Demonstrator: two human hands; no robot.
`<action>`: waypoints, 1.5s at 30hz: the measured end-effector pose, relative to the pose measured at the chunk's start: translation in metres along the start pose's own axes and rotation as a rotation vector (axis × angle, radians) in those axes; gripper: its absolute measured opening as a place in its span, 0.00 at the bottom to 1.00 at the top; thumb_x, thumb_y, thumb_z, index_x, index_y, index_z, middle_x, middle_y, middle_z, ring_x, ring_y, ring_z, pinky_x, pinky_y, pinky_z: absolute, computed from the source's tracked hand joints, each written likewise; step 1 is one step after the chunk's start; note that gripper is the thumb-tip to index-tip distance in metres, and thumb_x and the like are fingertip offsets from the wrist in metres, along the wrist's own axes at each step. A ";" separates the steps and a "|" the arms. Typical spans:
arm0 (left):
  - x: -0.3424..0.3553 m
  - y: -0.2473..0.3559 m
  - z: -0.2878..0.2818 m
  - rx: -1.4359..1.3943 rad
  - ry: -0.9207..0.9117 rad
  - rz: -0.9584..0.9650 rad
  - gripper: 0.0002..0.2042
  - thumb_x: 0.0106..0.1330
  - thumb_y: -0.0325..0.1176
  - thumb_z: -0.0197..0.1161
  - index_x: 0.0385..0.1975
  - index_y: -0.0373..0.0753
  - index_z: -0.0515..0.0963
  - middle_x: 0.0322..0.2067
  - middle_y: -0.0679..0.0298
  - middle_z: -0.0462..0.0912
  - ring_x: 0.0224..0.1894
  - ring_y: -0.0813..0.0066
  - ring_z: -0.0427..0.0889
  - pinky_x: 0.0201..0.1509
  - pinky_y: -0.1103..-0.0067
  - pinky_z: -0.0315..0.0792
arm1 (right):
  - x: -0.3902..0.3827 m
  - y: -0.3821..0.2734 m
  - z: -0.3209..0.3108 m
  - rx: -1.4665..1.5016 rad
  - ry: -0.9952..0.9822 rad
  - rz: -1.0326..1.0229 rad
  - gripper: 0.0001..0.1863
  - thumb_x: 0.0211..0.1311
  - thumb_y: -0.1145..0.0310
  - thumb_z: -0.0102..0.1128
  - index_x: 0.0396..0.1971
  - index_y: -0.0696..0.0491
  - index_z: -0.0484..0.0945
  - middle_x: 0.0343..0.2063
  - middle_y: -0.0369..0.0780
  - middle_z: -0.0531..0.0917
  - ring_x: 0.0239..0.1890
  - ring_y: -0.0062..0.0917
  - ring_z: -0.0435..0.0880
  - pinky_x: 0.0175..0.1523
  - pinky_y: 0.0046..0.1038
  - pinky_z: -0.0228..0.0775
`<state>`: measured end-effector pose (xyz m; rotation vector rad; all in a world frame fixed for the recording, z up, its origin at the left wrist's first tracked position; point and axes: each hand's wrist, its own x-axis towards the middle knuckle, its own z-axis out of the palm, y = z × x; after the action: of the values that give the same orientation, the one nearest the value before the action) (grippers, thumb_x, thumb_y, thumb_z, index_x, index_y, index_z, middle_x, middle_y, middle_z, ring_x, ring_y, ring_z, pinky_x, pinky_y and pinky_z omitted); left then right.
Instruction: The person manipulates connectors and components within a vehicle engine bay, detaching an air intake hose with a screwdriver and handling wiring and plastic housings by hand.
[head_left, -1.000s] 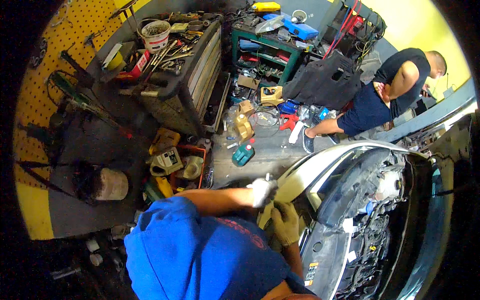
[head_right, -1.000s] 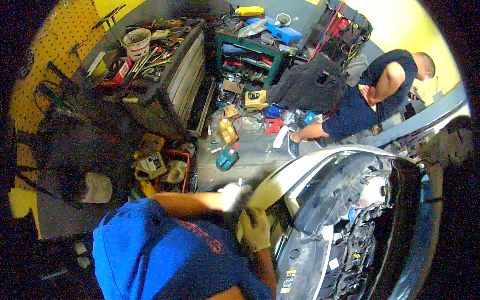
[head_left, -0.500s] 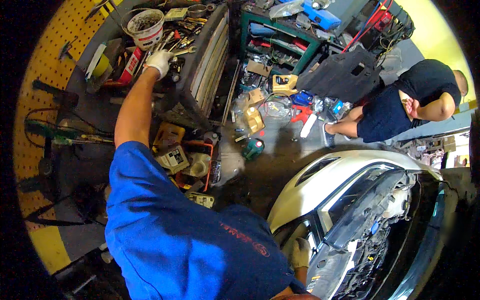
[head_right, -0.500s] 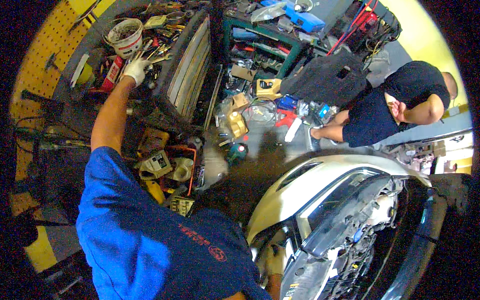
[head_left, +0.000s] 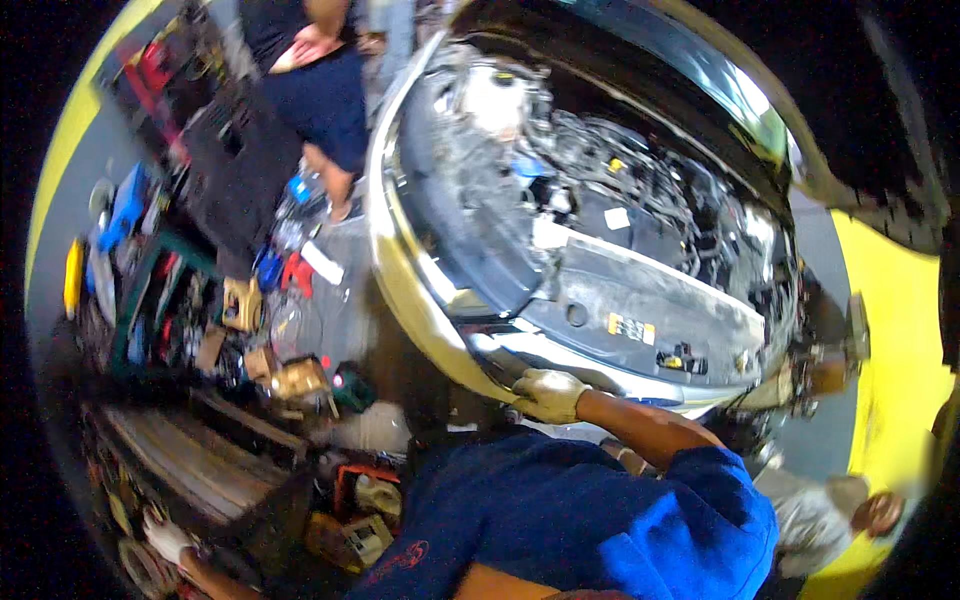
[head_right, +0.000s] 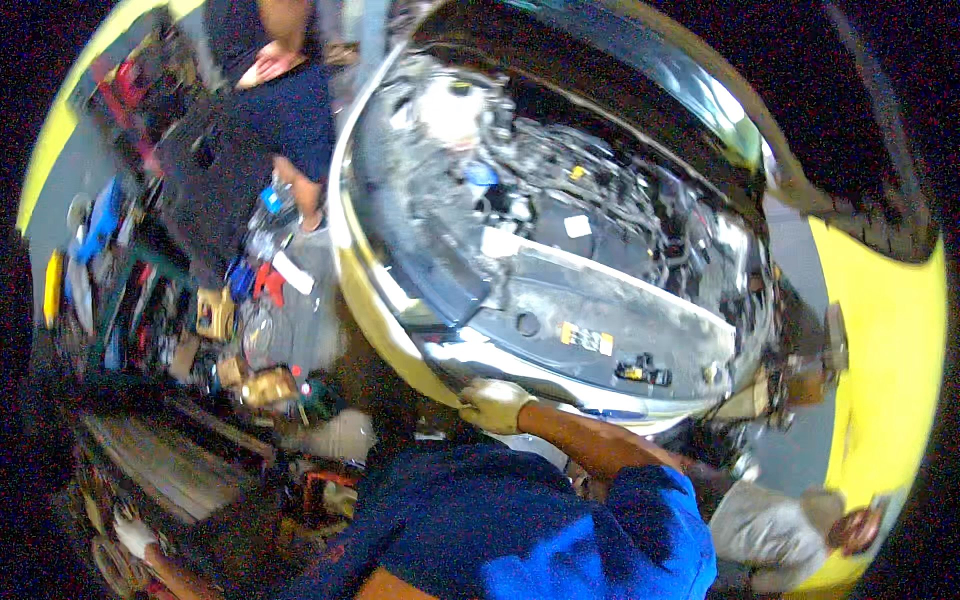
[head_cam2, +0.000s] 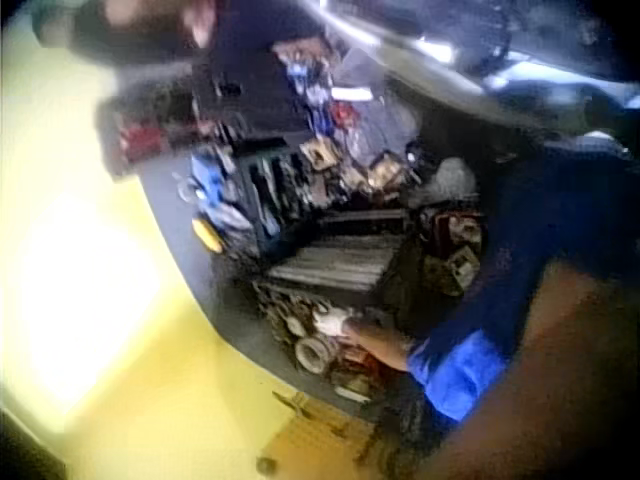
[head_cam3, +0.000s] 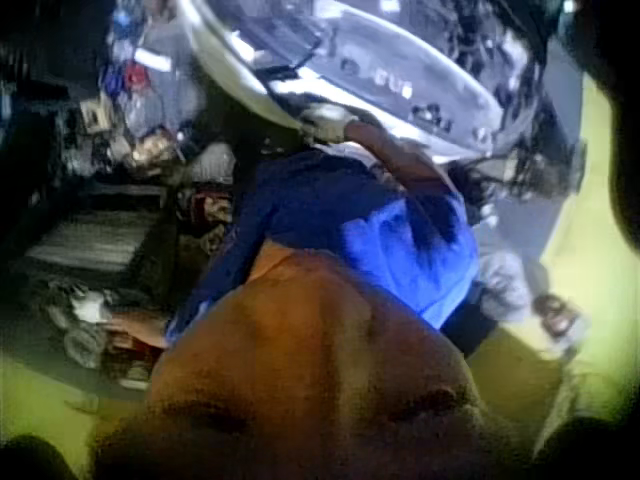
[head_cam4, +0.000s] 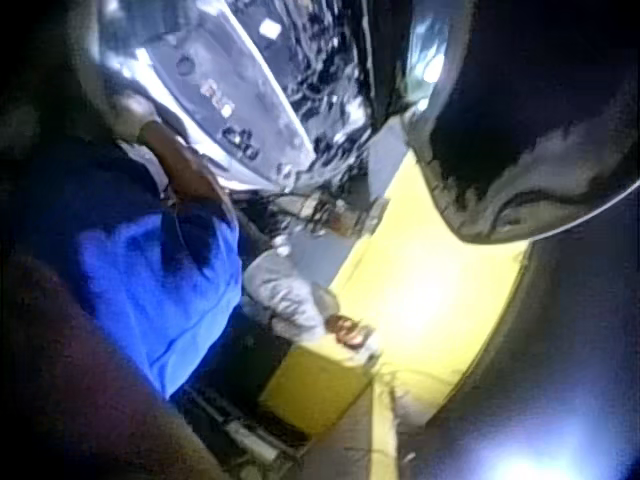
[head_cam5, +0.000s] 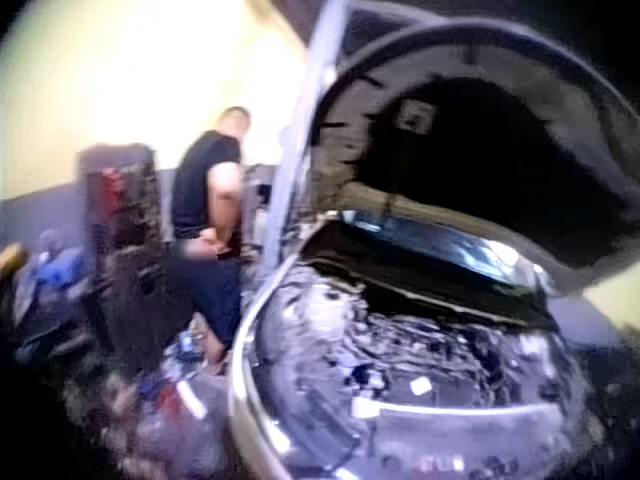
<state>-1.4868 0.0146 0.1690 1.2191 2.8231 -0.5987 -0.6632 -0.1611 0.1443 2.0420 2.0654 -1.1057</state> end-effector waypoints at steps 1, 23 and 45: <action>0.010 0.017 -0.005 -0.107 0.135 0.107 0.38 0.71 0.53 0.58 0.77 0.48 0.52 0.74 0.53 0.55 0.67 0.65 0.72 0.67 0.68 0.69 | -0.011 0.006 0.003 0.011 -0.002 -0.002 0.21 0.68 0.52 0.55 0.46 0.55 0.81 0.43 0.49 0.81 0.49 0.47 0.81 0.55 0.47 0.73; -0.585 0.663 -0.233 -0.820 0.613 1.715 0.15 0.68 0.37 0.60 0.51 0.41 0.81 0.40 0.49 0.86 0.44 0.51 0.85 0.49 0.63 0.77 | -0.188 0.264 -0.105 0.229 1.120 0.187 0.11 0.64 0.67 0.62 0.43 0.56 0.82 0.41 0.49 0.83 0.44 0.47 0.82 0.52 0.42 0.76; -0.761 1.218 -0.195 0.256 0.145 1.753 0.25 0.57 0.48 0.66 0.47 0.34 0.85 0.49 0.47 0.85 0.54 0.49 0.85 0.56 0.65 0.78 | -0.146 0.373 -0.108 -0.025 0.996 0.649 0.14 0.63 0.63 0.63 0.43 0.56 0.79 0.38 0.47 0.81 0.39 0.46 0.78 0.44 0.48 0.68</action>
<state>-0.0724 0.3106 0.0533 2.8894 0.7590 -0.5886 -0.2652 -0.2765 0.1279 3.2594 1.2893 0.0946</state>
